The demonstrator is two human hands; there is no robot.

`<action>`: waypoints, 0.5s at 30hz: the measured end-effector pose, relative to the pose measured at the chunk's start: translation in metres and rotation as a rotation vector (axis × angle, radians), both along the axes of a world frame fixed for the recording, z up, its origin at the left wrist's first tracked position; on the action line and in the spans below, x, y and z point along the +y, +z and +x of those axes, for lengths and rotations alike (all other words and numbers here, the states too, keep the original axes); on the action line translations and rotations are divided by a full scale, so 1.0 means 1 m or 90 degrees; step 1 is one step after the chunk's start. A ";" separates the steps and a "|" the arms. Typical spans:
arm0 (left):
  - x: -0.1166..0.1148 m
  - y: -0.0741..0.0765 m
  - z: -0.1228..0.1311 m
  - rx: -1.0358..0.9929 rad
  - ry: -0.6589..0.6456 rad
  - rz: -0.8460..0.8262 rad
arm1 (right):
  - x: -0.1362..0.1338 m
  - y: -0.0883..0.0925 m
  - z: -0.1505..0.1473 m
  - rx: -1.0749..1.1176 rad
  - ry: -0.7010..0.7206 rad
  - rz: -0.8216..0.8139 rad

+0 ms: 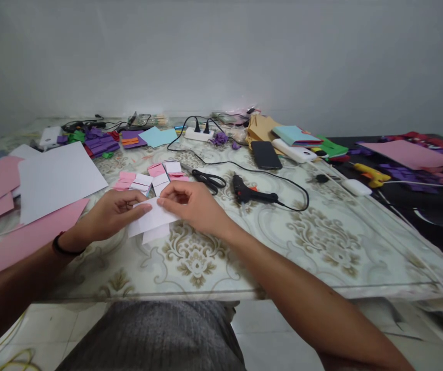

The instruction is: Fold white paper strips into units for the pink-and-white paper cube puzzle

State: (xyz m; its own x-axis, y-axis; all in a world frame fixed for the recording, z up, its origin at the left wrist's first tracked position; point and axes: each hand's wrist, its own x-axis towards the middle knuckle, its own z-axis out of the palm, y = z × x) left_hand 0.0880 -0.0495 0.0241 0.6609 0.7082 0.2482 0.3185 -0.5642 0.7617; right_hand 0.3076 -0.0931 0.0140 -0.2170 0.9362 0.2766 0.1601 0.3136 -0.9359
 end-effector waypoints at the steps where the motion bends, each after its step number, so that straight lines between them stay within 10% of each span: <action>1: -0.001 0.000 0.000 0.005 -0.018 -0.010 | -0.001 0.000 -0.001 -0.004 0.009 -0.004; 15: -0.005 0.004 -0.002 -0.008 -0.033 -0.005 | -0.004 0.003 0.000 -0.044 0.051 0.018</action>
